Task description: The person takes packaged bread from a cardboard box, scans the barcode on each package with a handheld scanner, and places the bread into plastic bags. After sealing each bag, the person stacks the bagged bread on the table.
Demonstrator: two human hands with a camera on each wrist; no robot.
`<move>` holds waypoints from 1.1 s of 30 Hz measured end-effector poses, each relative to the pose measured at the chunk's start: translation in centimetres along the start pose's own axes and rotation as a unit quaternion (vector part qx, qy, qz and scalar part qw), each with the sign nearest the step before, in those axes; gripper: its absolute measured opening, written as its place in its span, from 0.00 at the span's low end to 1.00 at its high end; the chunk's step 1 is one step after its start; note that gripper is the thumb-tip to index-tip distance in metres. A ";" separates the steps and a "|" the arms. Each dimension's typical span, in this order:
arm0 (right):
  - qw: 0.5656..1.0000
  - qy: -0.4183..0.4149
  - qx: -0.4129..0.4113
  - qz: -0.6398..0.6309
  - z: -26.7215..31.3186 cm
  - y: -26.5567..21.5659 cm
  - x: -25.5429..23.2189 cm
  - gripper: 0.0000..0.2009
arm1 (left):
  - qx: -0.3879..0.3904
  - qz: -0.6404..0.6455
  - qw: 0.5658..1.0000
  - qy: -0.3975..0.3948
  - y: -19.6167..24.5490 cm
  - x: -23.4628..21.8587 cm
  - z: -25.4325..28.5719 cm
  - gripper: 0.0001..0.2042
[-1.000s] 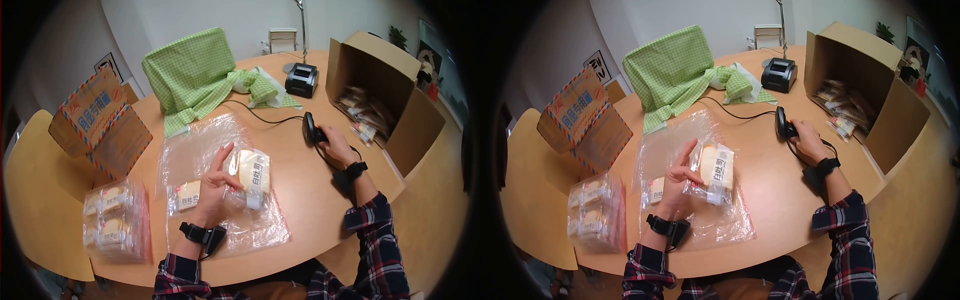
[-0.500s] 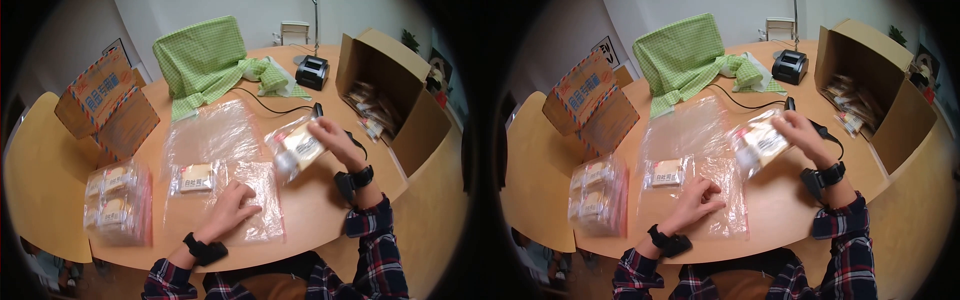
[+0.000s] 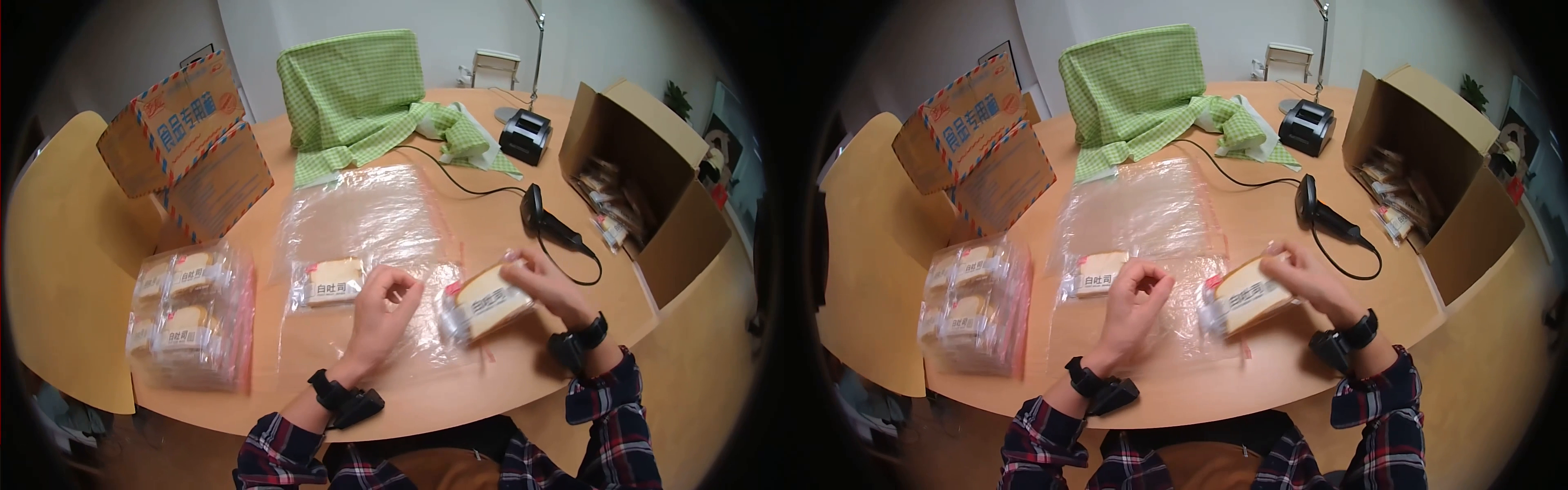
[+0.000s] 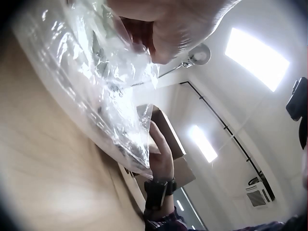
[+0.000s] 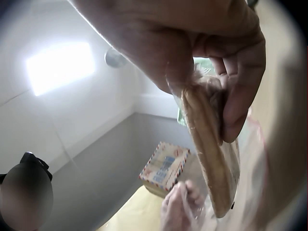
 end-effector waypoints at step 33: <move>0.952 -0.286 -0.108 0.031 -6.7 -3.3 5.2 0.14 | 0.025 -0.257 0.949 -0.182 1.9 0.8 1.8 0.28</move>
Point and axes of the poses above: each hand's wrist, its own z-axis away from the middle knuckle, its own x-axis out of the palm, y = z × x, the point moved 8 cm from there along -z, towards the middle knuckle, and after that the axes turned 15 degrees about -y, right-handed, at the moved point
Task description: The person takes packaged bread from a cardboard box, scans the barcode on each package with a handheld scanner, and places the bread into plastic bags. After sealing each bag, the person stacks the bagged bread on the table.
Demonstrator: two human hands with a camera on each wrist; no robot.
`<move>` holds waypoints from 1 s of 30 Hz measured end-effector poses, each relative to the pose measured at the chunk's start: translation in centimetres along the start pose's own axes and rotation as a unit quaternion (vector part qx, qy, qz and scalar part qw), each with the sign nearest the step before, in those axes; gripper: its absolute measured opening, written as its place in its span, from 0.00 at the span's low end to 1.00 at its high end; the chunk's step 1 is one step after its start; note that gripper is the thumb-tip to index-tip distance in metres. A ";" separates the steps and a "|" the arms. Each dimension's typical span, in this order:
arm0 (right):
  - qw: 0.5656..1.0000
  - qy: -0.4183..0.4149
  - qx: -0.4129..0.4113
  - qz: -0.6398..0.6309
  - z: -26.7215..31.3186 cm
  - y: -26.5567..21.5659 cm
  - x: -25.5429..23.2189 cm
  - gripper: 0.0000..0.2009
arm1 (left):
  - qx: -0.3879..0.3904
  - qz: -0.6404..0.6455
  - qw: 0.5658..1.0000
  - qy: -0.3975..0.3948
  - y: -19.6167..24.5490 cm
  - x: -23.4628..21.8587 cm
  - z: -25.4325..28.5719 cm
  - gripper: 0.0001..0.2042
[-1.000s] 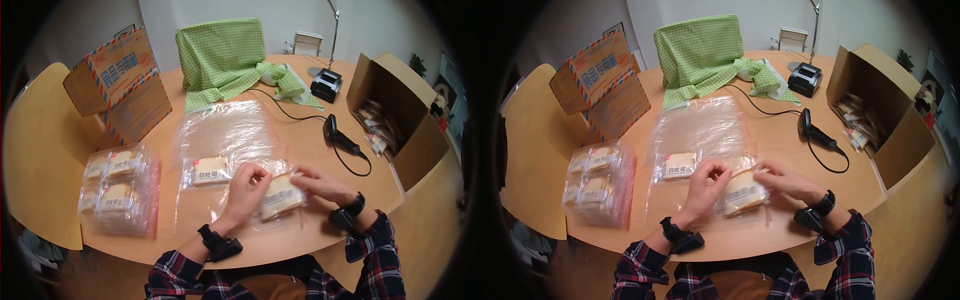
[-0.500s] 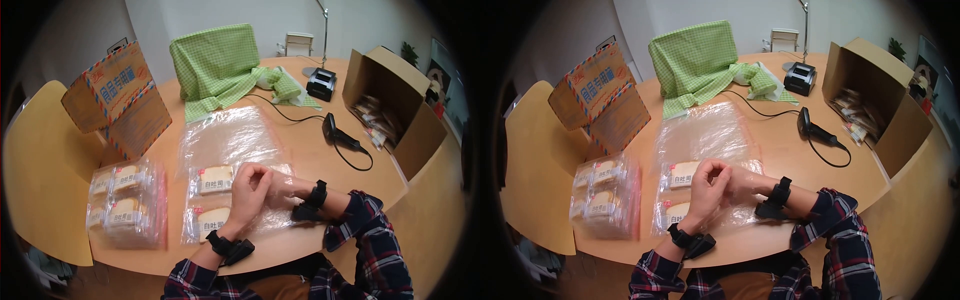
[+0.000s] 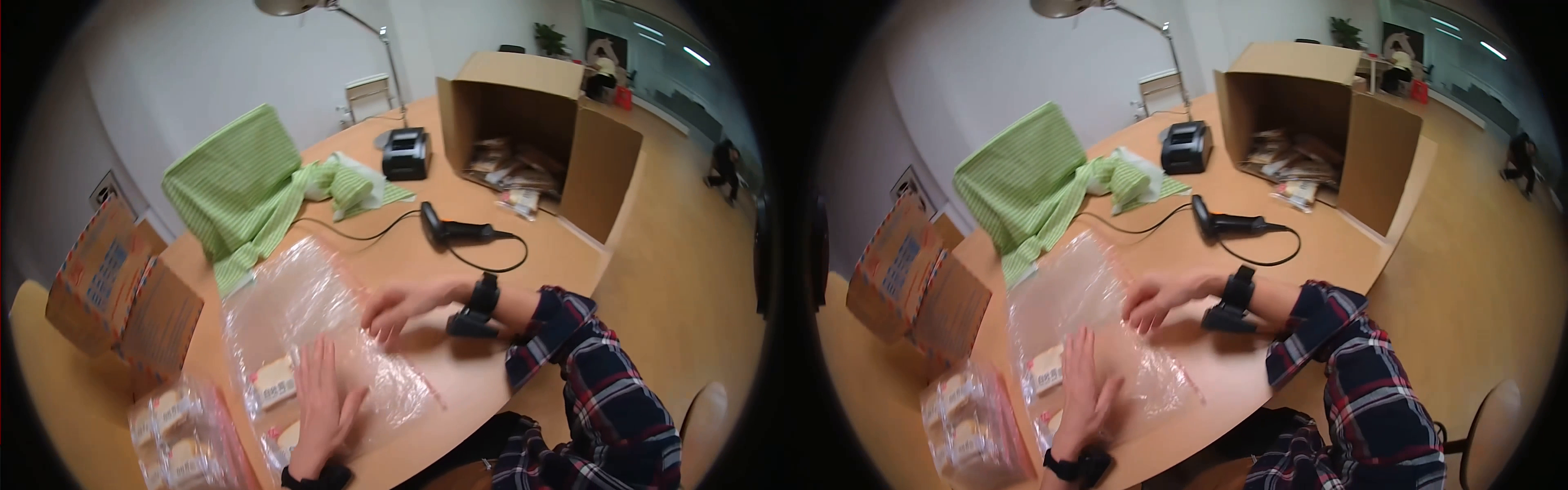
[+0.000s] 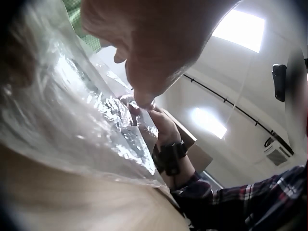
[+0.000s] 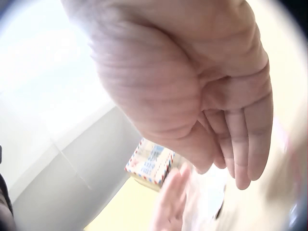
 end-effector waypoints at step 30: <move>0.673 0.559 -0.121 0.470 20.8 -10.5 -11.5 0.06 | 0.014 0.161 0.987 0.019 1.5 -2.3 -7.0 0.45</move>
Point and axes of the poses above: each hand's wrist, its own z-axis away from the middle knuckle, its own x-axis out of the palm, y = z × x, the point moved 8 cm from there along -z, towards the middle knuckle, and after that the axes turned 15 degrees about -y, right-handed, at the moved point
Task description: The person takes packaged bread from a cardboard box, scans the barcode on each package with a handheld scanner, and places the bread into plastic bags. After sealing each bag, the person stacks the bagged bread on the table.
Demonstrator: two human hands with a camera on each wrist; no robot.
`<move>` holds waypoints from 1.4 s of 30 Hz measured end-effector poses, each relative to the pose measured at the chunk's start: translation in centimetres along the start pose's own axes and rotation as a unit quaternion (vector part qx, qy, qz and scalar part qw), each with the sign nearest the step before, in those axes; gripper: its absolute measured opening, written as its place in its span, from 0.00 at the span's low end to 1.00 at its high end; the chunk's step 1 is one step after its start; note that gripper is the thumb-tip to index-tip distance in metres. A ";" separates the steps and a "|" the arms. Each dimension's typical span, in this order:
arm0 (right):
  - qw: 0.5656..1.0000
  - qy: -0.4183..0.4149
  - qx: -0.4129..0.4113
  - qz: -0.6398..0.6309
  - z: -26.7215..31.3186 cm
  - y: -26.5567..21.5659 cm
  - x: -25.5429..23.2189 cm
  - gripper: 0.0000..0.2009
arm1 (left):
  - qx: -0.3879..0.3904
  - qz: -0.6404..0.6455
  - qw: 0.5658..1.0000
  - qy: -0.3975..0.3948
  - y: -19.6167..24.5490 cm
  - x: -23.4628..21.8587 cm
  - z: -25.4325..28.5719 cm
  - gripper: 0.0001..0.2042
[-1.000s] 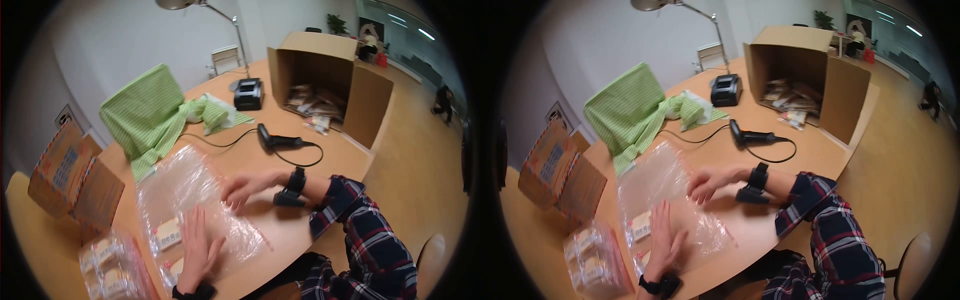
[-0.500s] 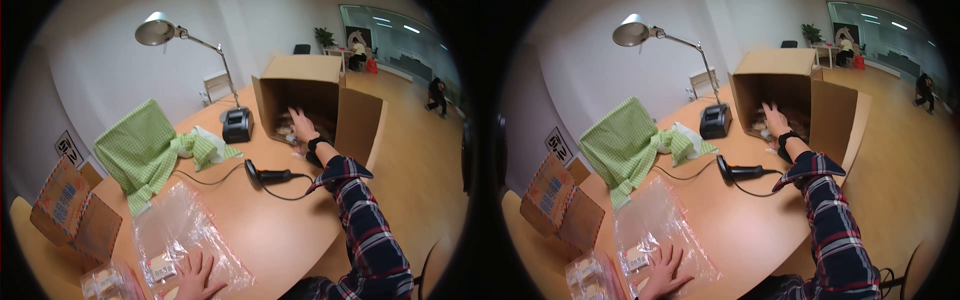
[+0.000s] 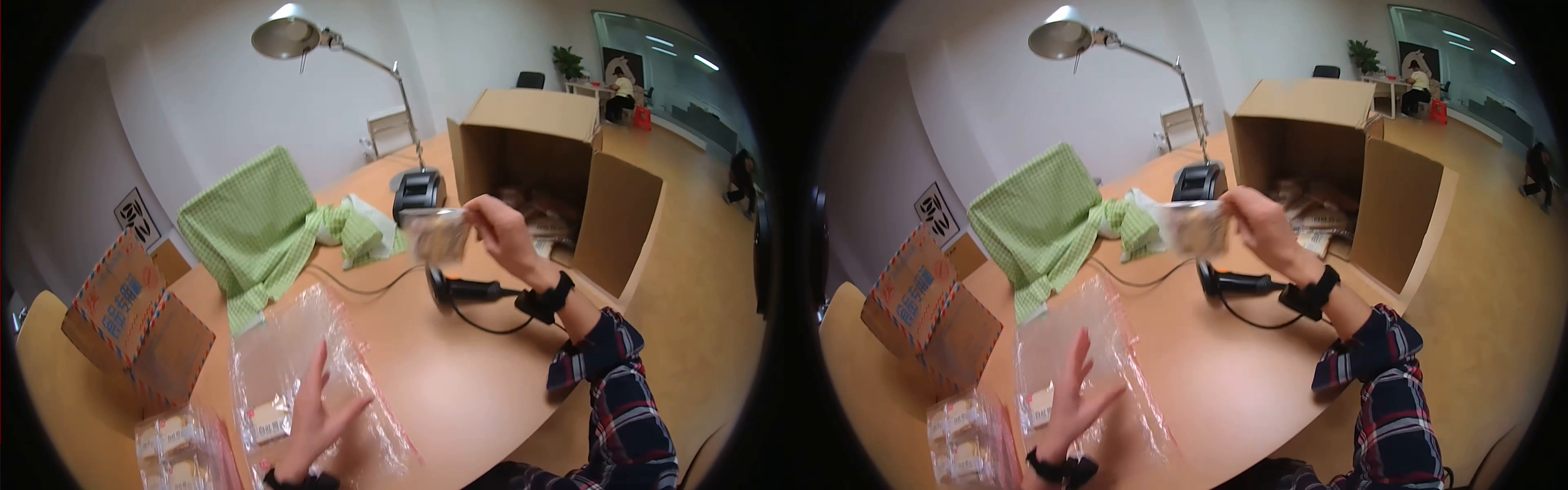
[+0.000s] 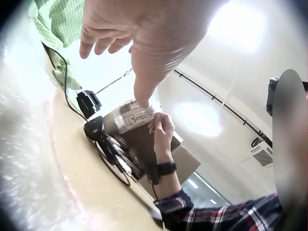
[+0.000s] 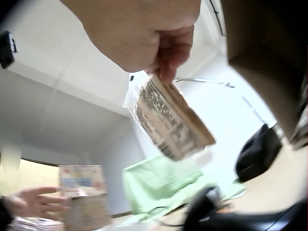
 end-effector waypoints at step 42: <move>0.940 -0.251 0.196 0.119 8.5 9.0 11.3 0.26 | 0.100 0.027 0.994 0.028 -0.7 -1.3 3.2 0.13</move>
Point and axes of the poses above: each hand's wrist, its own z-axis away from the middle knuckle, its own x-axis out of the palm, y = z × x, the point moved 8 cm from there along -z, towards the middle knuckle, and after that the axes turned 15 degrees about -y, right-handed, at the moved point
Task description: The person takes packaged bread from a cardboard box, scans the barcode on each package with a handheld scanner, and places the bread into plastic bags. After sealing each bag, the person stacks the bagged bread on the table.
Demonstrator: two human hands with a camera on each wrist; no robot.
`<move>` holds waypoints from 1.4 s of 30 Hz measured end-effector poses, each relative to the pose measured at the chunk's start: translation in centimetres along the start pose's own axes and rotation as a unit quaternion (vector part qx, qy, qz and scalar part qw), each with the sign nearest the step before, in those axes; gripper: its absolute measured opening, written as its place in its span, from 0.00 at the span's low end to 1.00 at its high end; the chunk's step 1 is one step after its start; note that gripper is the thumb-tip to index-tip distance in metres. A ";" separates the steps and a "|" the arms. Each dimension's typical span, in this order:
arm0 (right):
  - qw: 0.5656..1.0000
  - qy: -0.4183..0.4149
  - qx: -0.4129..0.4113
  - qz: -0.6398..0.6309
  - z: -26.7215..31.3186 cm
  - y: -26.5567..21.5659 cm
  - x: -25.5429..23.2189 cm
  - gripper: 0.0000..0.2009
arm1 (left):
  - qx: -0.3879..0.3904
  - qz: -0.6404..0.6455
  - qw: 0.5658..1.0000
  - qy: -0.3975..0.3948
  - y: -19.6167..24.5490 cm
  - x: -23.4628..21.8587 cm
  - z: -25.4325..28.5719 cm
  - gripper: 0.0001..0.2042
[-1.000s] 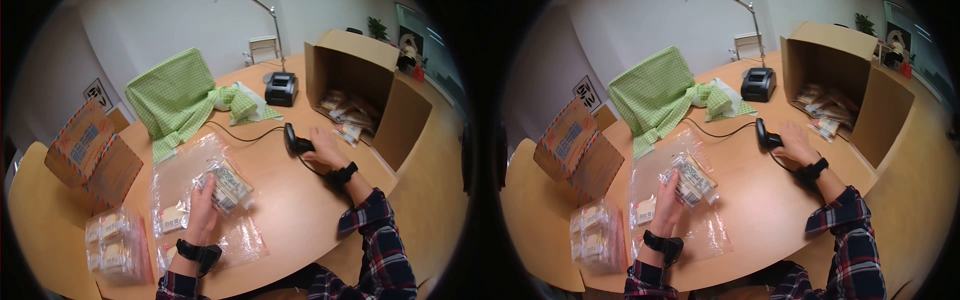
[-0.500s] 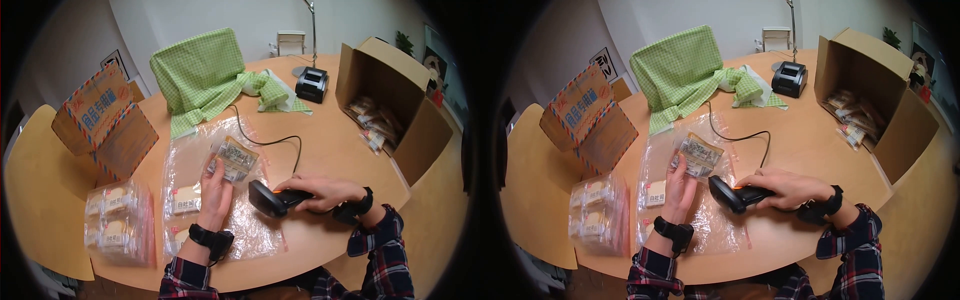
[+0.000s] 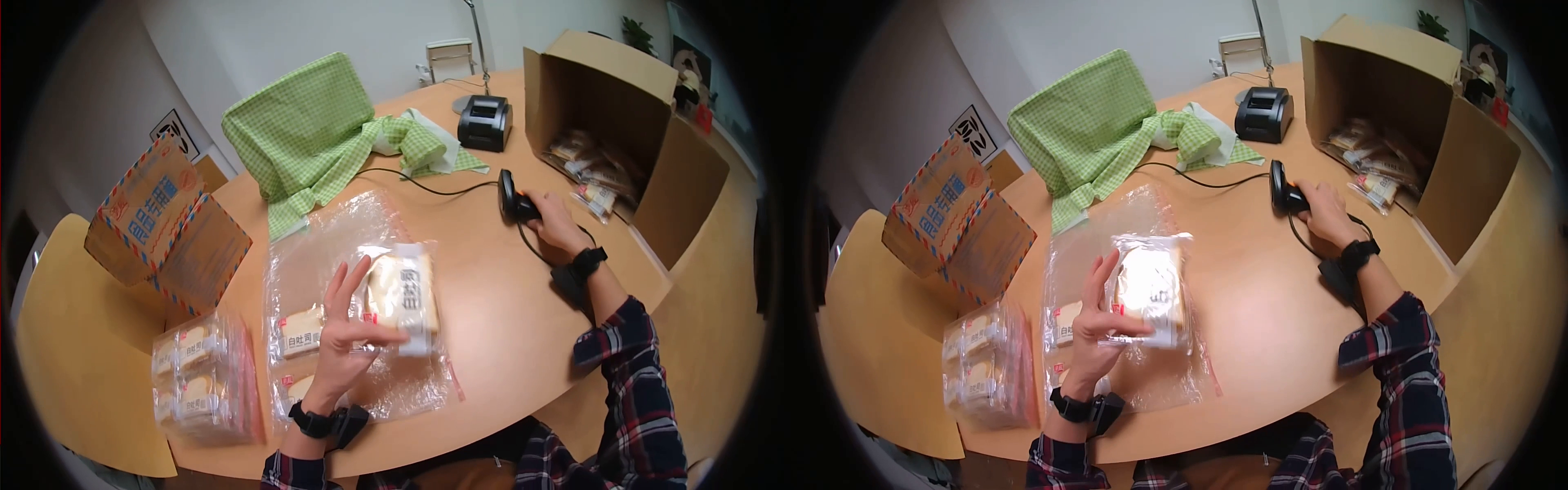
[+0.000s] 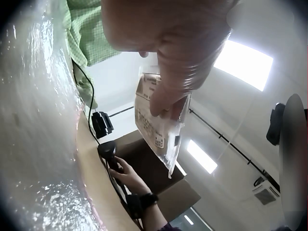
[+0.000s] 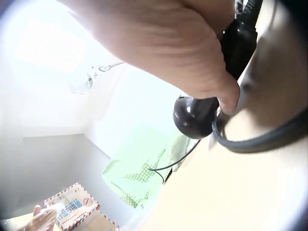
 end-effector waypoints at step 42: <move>0.780 -0.305 -0.034 -0.546 3.4 -22.9 10.5 0.05 | -0.101 -0.084 0.991 0.001 -4.2 4.8 4.7 0.08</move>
Point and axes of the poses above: each hand's wrist, its own z-axis away from the middle knuckle, its own x-axis out of the palm, y = z × x, the point moved 8 cm from there along -z, towards the middle knuckle, and after that the axes turned 15 degrees about -y, right-handed, at the moved point
